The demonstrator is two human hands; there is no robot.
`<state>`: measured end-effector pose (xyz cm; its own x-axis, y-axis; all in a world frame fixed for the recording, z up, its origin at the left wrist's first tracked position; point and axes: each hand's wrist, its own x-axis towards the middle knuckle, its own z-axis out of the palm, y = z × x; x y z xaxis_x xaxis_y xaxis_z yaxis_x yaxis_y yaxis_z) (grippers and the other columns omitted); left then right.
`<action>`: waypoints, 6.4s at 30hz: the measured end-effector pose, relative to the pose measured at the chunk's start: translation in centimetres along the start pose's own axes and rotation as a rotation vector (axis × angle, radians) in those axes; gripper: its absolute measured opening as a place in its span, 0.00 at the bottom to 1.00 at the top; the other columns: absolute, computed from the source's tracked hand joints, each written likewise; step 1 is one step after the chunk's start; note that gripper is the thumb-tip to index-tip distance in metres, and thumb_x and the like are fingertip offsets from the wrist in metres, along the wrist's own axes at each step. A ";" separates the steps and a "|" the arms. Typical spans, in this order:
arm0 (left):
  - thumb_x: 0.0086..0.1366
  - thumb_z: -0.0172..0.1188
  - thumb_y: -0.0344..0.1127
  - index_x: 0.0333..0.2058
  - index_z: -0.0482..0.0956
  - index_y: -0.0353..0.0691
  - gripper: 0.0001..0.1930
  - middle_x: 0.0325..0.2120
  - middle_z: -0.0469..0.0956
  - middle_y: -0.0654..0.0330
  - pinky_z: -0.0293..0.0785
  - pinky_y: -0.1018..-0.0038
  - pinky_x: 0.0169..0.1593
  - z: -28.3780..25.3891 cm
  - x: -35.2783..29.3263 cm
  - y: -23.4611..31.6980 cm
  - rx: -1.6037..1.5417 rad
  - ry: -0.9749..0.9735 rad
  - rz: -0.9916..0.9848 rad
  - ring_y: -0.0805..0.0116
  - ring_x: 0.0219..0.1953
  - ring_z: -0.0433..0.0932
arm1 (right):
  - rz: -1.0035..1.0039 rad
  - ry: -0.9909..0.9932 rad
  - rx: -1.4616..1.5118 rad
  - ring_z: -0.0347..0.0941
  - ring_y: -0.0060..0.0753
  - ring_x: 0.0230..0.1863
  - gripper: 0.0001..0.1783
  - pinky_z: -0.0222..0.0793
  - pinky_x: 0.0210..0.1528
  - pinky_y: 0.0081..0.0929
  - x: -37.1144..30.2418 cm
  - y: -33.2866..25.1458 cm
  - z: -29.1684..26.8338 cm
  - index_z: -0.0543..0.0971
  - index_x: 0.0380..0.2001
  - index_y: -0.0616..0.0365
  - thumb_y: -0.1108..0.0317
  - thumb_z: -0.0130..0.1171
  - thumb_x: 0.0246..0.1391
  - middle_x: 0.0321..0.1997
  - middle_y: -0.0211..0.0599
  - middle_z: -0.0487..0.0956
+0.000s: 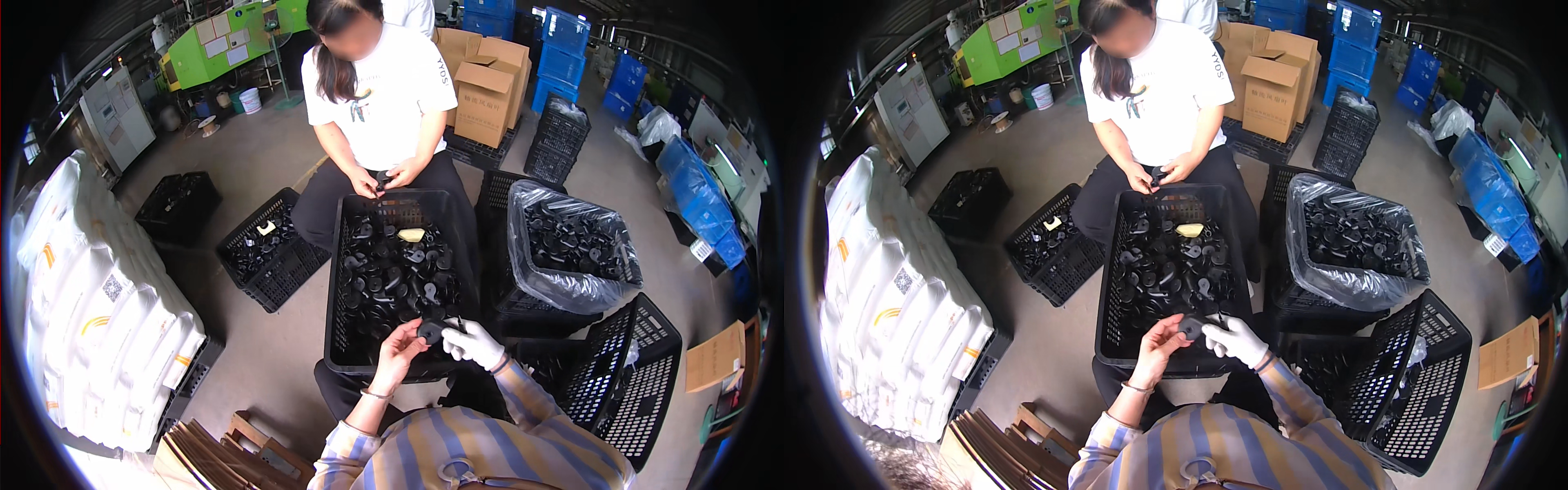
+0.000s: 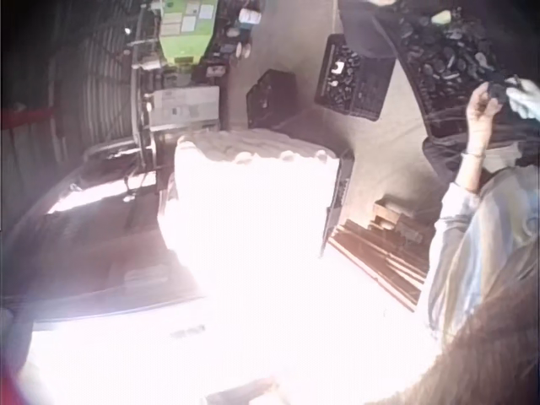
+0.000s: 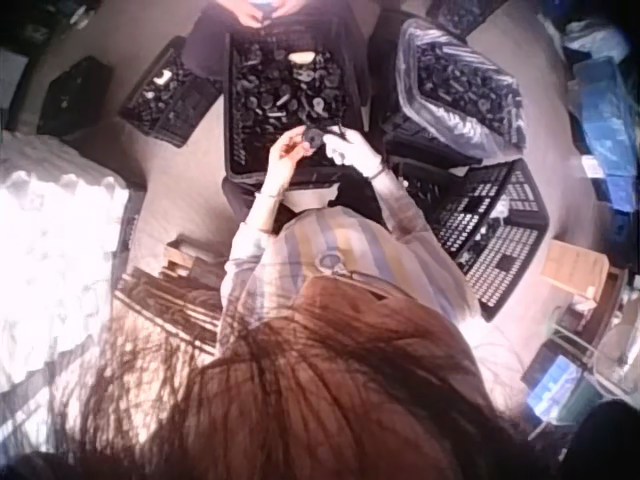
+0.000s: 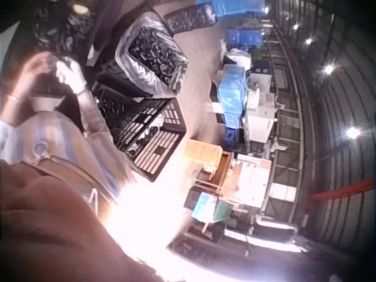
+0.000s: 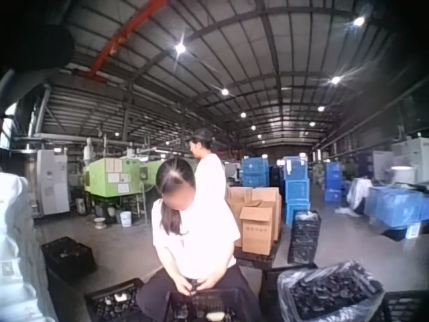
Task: The person takes plastic components from a crate, trims excess material from them with a blade, and places the trimmed components into another crate.
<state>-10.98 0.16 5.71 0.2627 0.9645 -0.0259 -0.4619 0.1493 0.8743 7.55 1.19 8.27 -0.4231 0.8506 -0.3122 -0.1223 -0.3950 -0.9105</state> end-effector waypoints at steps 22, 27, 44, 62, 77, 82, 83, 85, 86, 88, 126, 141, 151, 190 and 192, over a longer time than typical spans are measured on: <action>0.51 0.55 0.32 0.37 0.76 0.42 0.13 0.45 0.67 0.54 0.73 0.69 0.38 -10.7 7.3 -7.1 1.936 -0.044 -0.404 0.58 0.38 0.76 | -0.047 0.231 0.748 0.67 0.15 0.17 0.18 0.54 0.11 0.10 -0.6 4.9 -9.9 0.73 0.39 0.54 0.52 0.49 0.52 0.22 0.28 0.75; 0.51 0.50 0.21 0.35 0.74 0.36 0.11 0.18 0.70 0.65 0.64 0.83 0.22 -9.8 6.7 -0.8 0.168 0.107 -0.215 0.77 0.19 0.69 | -0.023 0.158 0.287 0.68 0.13 0.21 0.18 0.54 0.13 0.07 1.1 1.7 -4.6 0.69 0.45 0.57 0.57 0.46 0.55 0.29 0.30 0.74; 0.57 0.51 0.25 0.36 0.72 0.38 0.08 0.26 0.73 0.65 0.61 0.83 0.24 -2.2 0.3 2.1 -0.716 0.006 -0.007 0.78 0.18 0.63 | -0.124 -0.011 -0.213 0.62 0.10 0.16 0.10 0.56 0.17 0.09 2.6 -0.9 3.0 0.73 0.28 0.58 0.63 0.57 0.48 0.19 0.22 0.70; 0.46 0.55 0.16 0.39 0.75 0.40 0.20 0.40 0.65 0.53 0.64 0.68 0.49 1.6 -0.6 2.0 1.245 0.296 0.901 0.57 0.46 0.66 | -0.210 0.021 -0.112 0.66 0.11 0.21 0.19 0.61 0.23 0.10 1.1 -2.1 4.0 0.69 0.46 0.63 0.67 0.53 0.51 0.27 0.24 0.72; 0.54 0.54 0.21 0.41 0.69 0.34 0.13 0.40 0.69 0.60 0.73 0.75 0.44 1.1 -1.8 2.9 -0.233 0.153 0.139 0.74 0.38 0.72 | -0.282 0.121 -0.306 0.62 0.09 0.19 0.17 0.59 0.21 0.10 0.1 -3.4 3.8 0.72 0.44 0.59 0.67 0.53 0.50 0.24 0.22 0.72; 0.54 0.54 0.21 0.35 0.75 0.34 0.09 0.44 0.65 0.61 0.71 0.75 0.46 0.9 -1.9 2.7 -0.229 0.116 0.084 0.74 0.39 0.72 | -0.310 0.124 -0.326 0.62 0.10 0.19 0.16 0.59 0.21 0.10 -0.1 -3.3 3.9 0.73 0.42 0.61 0.67 0.53 0.50 0.24 0.23 0.72; 0.54 0.54 0.20 0.33 0.75 0.34 0.07 0.44 0.64 0.61 0.70 0.76 0.46 1.1 -1.9 2.8 -0.220 0.140 0.098 0.74 0.39 0.71 | -0.309 0.125 -0.327 0.62 0.10 0.19 0.16 0.59 0.21 0.10 0.0 -3.3 3.9 0.73 0.42 0.61 0.67 0.53 0.50 0.24 0.23 0.72; 0.53 0.54 0.20 0.31 0.76 0.34 0.06 0.45 0.64 0.60 0.69 0.76 0.46 1.3 -1.9 2.4 -0.210 0.161 0.114 0.74 0.39 0.71 | -0.371 0.108 -0.282 0.62 0.10 0.19 0.17 0.59 0.21 0.11 0.2 -3.2 4.0 0.70 0.44 0.62 0.68 0.53 0.51 0.26 0.24 0.72; 0.52 0.55 0.20 0.31 0.76 0.33 0.07 0.44 0.64 0.59 0.68 0.77 0.45 1.4 -1.9 1.8 0.043 0.219 0.276 0.72 0.39 0.71 | -0.396 0.146 -0.253 0.62 0.11 0.21 0.19 0.60 0.23 0.11 0.4 -2.8 4.1 0.68 0.46 0.62 0.68 0.52 0.51 0.27 0.25 0.71; 0.48 0.58 0.19 0.31 0.76 0.34 0.10 0.43 0.65 0.55 0.67 0.77 0.44 2.5 -1.6 2.0 0.764 0.282 0.659 0.67 0.40 0.70 | -0.525 0.182 -0.304 0.63 0.14 0.26 0.24 0.62 0.29 0.13 1.2 -1.6 4.6 0.61 0.51 0.61 0.70 0.52 0.50 0.28 0.26 0.69; 0.54 0.52 0.19 0.34 0.75 0.33 0.09 0.40 0.66 0.63 0.67 0.75 0.48 2.4 -2.6 1.5 0.152 0.238 0.294 0.72 0.42 0.69 | -0.185 0.188 -0.035 0.60 0.09 0.11 0.15 0.53 0.13 0.09 0.8 -3.9 3.6 0.74 0.28 0.60 0.59 0.47 0.55 0.16 0.25 0.71; 0.56 0.52 0.23 0.42 0.71 0.34 0.13 0.36 0.74 0.59 0.73 0.72 0.45 1.8 -2.5 2.5 -0.334 0.123 0.086 0.72 0.37 0.74 | -0.529 0.107 -0.419 0.67 0.15 0.25 0.15 0.65 0.29 0.15 -0.3 -3.3 3.9 0.69 0.42 0.61 0.75 0.53 0.48 0.30 0.31 0.73; 0.54 0.55 0.22 0.35 0.75 0.35 0.08 0.28 0.76 0.62 0.75 0.74 0.40 2.3 -2.7 1.2 -0.050 0.179 0.196 0.75 0.32 0.74 | -0.483 0.471 -0.692 0.72 0.26 0.20 0.10 0.65 0.23 0.21 -0.1 -3.4 5.1 0.74 0.30 0.59 0.64 0.54 0.49 0.20 0.39 0.74; 0.59 0.54 0.38 0.41 0.73 0.37 0.15 0.17 0.68 0.73 0.55 0.89 0.17 0.7 -1.8 2.2 -0.027 0.336 0.024 0.86 0.14 0.60 | 0.143 0.008 0.052 0.66 0.11 0.15 0.11 0.52 0.12 0.06 -0.9 -1.3 4.7 0.72 0.28 0.55 0.59 0.49 0.53 0.21 0.29 0.74; 0.60 0.52 0.40 0.41 0.73 0.36 0.15 0.18 0.69 0.72 0.56 0.89 0.17 0.4 -1.9 2.0 -0.091 0.313 -0.014 0.86 0.14 0.61 | 0.123 0.018 0.019 0.66 0.11 0.15 0.11 0.52 0.12 0.05 -0.9 -1.2 4.9 0.72 0.27 0.55 0.59 0.51 0.52 0.21 0.28 0.74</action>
<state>-12.10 -1.46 7.71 0.0024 0.9802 -0.1978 -0.5373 0.1681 0.8265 3.64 -0.80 10.94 -0.4193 0.8015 -0.4263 -0.0872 -0.5029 -0.8599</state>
